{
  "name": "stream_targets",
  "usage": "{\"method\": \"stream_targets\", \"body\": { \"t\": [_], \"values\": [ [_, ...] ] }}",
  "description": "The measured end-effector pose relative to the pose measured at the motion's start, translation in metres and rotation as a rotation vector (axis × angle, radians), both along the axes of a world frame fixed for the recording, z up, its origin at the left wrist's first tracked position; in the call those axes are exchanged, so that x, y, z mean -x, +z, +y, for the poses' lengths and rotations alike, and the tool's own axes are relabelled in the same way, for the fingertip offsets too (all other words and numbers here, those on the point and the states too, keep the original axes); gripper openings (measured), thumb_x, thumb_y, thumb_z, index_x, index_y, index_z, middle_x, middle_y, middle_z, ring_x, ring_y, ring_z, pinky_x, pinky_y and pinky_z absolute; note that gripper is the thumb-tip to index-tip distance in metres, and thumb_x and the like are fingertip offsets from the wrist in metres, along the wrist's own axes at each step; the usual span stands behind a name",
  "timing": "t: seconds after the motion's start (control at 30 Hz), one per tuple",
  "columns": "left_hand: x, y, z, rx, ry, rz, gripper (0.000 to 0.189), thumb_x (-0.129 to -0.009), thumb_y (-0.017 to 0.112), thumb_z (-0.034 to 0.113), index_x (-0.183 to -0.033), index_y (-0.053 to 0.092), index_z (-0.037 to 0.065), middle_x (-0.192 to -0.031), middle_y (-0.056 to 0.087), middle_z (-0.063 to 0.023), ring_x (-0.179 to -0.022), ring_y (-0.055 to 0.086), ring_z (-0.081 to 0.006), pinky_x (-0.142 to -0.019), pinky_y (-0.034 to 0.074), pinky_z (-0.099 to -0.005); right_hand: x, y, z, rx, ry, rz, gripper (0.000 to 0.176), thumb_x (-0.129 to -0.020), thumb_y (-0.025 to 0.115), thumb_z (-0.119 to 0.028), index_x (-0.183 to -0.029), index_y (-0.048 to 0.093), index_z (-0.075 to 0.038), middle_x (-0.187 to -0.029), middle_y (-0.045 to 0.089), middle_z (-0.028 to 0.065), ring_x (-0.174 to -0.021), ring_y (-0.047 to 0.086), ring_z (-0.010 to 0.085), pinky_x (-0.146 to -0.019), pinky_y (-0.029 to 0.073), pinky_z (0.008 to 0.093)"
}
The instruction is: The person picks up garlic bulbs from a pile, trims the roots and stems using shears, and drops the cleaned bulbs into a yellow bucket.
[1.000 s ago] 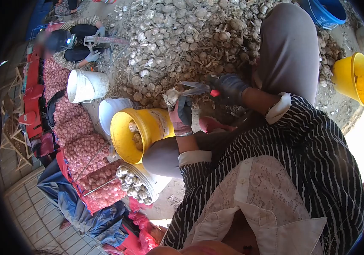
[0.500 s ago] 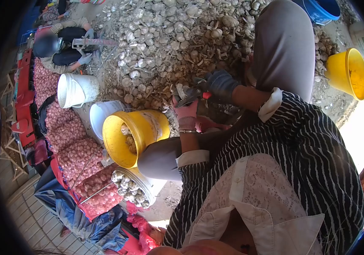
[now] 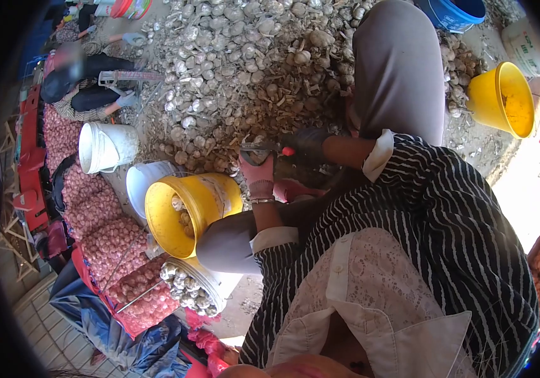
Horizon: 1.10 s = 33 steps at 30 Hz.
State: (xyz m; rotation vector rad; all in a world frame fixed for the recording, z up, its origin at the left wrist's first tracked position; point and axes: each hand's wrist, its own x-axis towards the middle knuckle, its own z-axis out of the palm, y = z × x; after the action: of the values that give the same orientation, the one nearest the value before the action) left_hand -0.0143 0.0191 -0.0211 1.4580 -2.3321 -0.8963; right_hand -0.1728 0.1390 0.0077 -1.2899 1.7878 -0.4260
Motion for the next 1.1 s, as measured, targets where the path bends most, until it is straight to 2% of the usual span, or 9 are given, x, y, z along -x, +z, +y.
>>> {"method": "stream_targets", "body": {
  "t": [0.4, 0.47, 0.5, 0.6, 0.77, 0.83, 0.93, 1.07, 1.1],
  "values": [
    [-0.013, -0.021, -0.027, 0.119, 0.162, 0.165, 0.056, -0.067, 0.076, 0.018, -0.114, 0.052, 0.000, -0.106, 0.059, -0.0163, -0.097, 0.059, -0.0331, -0.085, 0.048, -0.0397, 0.000, -0.019, -0.006, 0.094, -0.303, -0.418, 0.027, -0.082, 0.064, -0.033, -0.097, 0.062, -0.010, -0.076, 0.063, 0.0113, -0.074, 0.064, 0.0244, -0.066, 0.049, 0.0391],
    [-0.024, -0.012, -0.034, -0.553, 0.420, 0.934, 0.033, -0.073, 0.071, 0.008, -0.101, 0.055, 0.002, -0.097, 0.061, -0.0105, -0.090, 0.060, -0.0251, -0.078, 0.050, -0.0328, 0.001, -0.012, -0.007, -0.067, -0.509, -0.845, 0.030, -0.085, 0.062, -0.038, -0.090, 0.062, -0.008, -0.069, 0.061, 0.0052, -0.063, 0.061, 0.0161, -0.058, 0.049, 0.0324],
    [-0.032, 0.002, -0.041, -0.366, 0.352, 0.781, 0.045, -0.078, 0.068, 0.004, -0.118, 0.049, 0.008, -0.107, 0.060, -0.0068, -0.097, 0.056, -0.0130, -0.086, 0.048, -0.0282, 0.001, -0.010, -0.006, -0.063, -0.504, -0.850, 0.030, -0.085, 0.062, -0.038, -0.090, 0.062, -0.008, -0.069, 0.061, 0.0052, -0.063, 0.061, 0.0161, -0.058, 0.049, 0.0324],
    [-0.032, 0.095, -0.048, -0.542, 0.387, 1.940, 0.020, -0.090, 0.058, 0.028, -0.098, 0.057, 0.010, -0.100, 0.061, -0.0030, -0.099, 0.054, -0.0104, -0.088, 0.046, -0.0249, 0.011, -0.002, -0.006, -0.055, -0.771, -1.316, 0.034, -0.088, 0.058, -0.041, -0.094, 0.061, -0.008, -0.072, 0.062, 0.0042, -0.059, 0.060, 0.0153, -0.054, 0.050, 0.0309],
    [-0.068, 0.028, -0.087, -0.866, -0.313, 1.796, 0.023, -0.089, 0.059, 0.032, -0.097, 0.059, 0.011, -0.108, 0.062, -0.0061, -0.105, 0.054, -0.0139, -0.091, 0.047, -0.0288, 0.017, 0.016, -0.018, -0.122, -0.824, -1.871, 0.041, -0.091, 0.053, -0.046, -0.101, 0.059, -0.006, -0.078, 0.064, 0.0068, -0.066, 0.063, 0.0208, -0.061, 0.053, 0.0356],
    [-0.041, -0.008, -0.072, -0.722, 0.453, 1.260, 0.015, -0.092, 0.053, 0.022, -0.092, 0.061, 0.010, -0.103, 0.062, -0.0062, -0.104, 0.056, -0.0224, -0.087, 0.048, -0.0350, 0.014, 0.007, -0.018, -0.215, -0.758, -1.639, 0.038, -0.089, 0.057, -0.044, -0.091, 0.062, -0.006, -0.080, 0.065, 0.0072, -0.068, 0.063, 0.0202, -0.063, 0.052, 0.0342],
    [0.026, 0.019, -0.037, -0.019, -0.057, 0.113, 0.012, -0.088, 0.052, 0.015, -0.094, 0.056, 0.005, -0.091, 0.058, -0.0120, -0.095, 0.056, -0.0274, -0.079, 0.047, -0.0337, 0.004, 0.017, -0.019, -0.202, -1.015, -1.689, 0.036, -0.089, 0.058, -0.042, -0.092, 0.060, -0.006, -0.075, 0.062, 0.0049, -0.066, 0.060, 0.0164, -0.061, 0.050, 0.0312],
    [0.084, -0.057, -0.072, 0.284, -0.561, 0.046, 0.021, -0.090, 0.053, 0.019, -0.105, 0.058, 0.005, -0.096, 0.060, -0.0130, -0.091, 0.059, -0.0316, -0.079, 0.048, -0.0370, 0.012, 0.012, -0.028, 0.303, -0.927, -1.126, 0.031, -0.089, 0.060, -0.036, -0.095, 0.058, -0.006, -0.074, 0.058, 0.0030, -0.065, 0.057, 0.0128, -0.060, 0.049, 0.0306],
    [0.111, -0.071, -0.076, -0.156, -0.348, 0.218, 0.027, -0.091, 0.053, 0.026, -0.107, 0.058, 0.004, -0.099, 0.061, -0.0148, -0.092, 0.059, -0.0336, -0.080, 0.049, -0.0397, 0.014, 0.031, -0.027, 0.381, -0.930, -1.177, 0.028, -0.089, 0.060, -0.033, -0.097, 0.057, -0.006, -0.075, 0.057, 0.0029, -0.066, 0.056, 0.0126, -0.061, 0.049, 0.0314]
  ]
}}
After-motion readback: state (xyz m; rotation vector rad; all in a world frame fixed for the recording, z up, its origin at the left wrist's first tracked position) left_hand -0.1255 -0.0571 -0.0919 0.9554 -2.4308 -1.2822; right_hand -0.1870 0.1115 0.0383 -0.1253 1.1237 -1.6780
